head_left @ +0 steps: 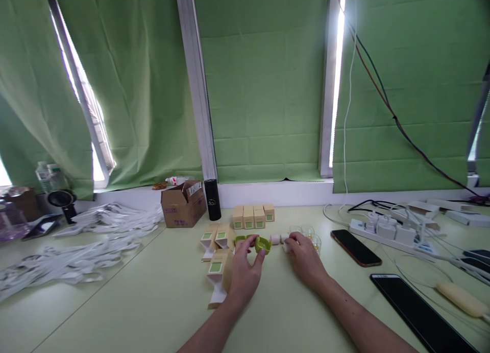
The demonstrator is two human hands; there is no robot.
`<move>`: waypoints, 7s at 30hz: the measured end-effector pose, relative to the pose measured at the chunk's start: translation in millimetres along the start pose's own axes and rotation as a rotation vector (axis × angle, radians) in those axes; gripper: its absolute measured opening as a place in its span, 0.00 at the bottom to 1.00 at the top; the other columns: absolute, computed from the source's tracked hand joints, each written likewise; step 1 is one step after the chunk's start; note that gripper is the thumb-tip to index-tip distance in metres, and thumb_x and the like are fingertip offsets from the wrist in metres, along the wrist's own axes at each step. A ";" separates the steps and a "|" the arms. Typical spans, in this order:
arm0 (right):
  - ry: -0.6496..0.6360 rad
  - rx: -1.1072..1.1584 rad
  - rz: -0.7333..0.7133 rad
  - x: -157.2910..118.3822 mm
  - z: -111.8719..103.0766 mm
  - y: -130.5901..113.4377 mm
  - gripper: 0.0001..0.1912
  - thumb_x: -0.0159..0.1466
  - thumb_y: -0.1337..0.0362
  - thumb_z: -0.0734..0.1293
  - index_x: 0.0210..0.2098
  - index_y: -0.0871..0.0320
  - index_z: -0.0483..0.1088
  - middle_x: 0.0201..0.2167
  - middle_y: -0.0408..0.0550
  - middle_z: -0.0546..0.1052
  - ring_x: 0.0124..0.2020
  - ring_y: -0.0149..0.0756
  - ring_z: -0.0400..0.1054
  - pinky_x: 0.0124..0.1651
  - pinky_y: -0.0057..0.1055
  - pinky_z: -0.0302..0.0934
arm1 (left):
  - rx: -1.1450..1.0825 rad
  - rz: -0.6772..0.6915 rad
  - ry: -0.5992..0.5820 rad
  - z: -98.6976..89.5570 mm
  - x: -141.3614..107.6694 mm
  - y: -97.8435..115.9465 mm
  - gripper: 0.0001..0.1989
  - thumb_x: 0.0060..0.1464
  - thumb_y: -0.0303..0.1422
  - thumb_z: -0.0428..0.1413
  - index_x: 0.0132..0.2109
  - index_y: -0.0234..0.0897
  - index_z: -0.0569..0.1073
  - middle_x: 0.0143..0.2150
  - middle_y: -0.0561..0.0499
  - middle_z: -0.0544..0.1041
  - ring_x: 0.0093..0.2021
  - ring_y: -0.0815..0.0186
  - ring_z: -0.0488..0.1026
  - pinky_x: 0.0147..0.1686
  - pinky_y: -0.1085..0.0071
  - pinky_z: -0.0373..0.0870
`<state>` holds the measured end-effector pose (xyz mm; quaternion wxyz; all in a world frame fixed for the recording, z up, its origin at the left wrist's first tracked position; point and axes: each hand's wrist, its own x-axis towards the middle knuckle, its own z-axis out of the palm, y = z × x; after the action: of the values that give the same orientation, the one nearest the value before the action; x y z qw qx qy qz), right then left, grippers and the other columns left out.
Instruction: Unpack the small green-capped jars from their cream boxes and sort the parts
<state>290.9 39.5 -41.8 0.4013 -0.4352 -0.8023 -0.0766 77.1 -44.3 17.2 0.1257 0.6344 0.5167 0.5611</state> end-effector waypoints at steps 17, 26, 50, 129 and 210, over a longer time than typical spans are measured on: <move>-0.010 -0.046 0.023 2.3 -1.1 0.6 0.21 0.57 0.85 0.60 0.40 0.57 0.75 0.42 0.51 0.79 0.44 0.44 0.71 0.48 0.36 0.61 | -0.008 0.005 -0.001 -0.2 -1.3 1.0 0.19 0.60 0.40 0.58 0.56 0.39 0.75 0.49 0.43 0.78 0.50 0.55 0.75 0.49 0.57 0.73; 0.006 -0.004 0.033 1.9 -3.0 -1.4 0.21 0.57 0.84 0.59 0.40 0.58 0.76 0.42 0.52 0.80 0.44 0.44 0.73 0.49 0.36 0.63 | -0.003 0.001 -0.005 0.0 -1.7 0.3 0.19 0.61 0.41 0.57 0.56 0.39 0.75 0.49 0.43 0.77 0.49 0.55 0.75 0.49 0.57 0.73; 0.195 0.339 -0.211 -2.5 -38.0 -63.3 0.26 0.68 0.67 0.65 0.64 0.52 0.61 0.59 0.57 0.73 0.63 0.53 0.65 0.62 0.56 0.63 | -0.531 -0.122 -0.192 1.1 0.1 11.2 0.27 0.57 0.51 0.62 0.55 0.38 0.70 0.50 0.40 0.82 0.51 0.54 0.79 0.53 0.57 0.74; 0.075 0.577 -0.161 -9.4 -41.1 -74.2 0.26 0.68 0.70 0.64 0.64 0.53 0.63 0.58 0.58 0.71 0.61 0.50 0.68 0.61 0.47 0.69 | -0.198 0.121 -0.082 0.0 -2.6 8.2 0.04 0.55 0.31 0.61 0.33 0.41 0.80 0.36 0.51 0.74 0.39 0.62 0.75 0.41 0.66 0.73; 0.352 0.141 -0.317 1.7 -50.0 -82.6 0.12 0.68 0.77 0.59 0.32 0.58 0.68 0.29 0.47 0.67 0.33 0.38 0.58 0.35 0.35 0.50 | 0.092 0.367 -0.091 4.9 -12.1 2.3 0.24 0.52 0.20 0.63 0.55 0.45 0.75 0.52 0.47 0.80 0.57 0.52 0.69 0.56 0.50 0.71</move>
<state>256.5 -33.4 11.4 0.5471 -0.2548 -0.7817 -0.1571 84.4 -52.9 10.1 0.0155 0.7477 0.4113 0.5211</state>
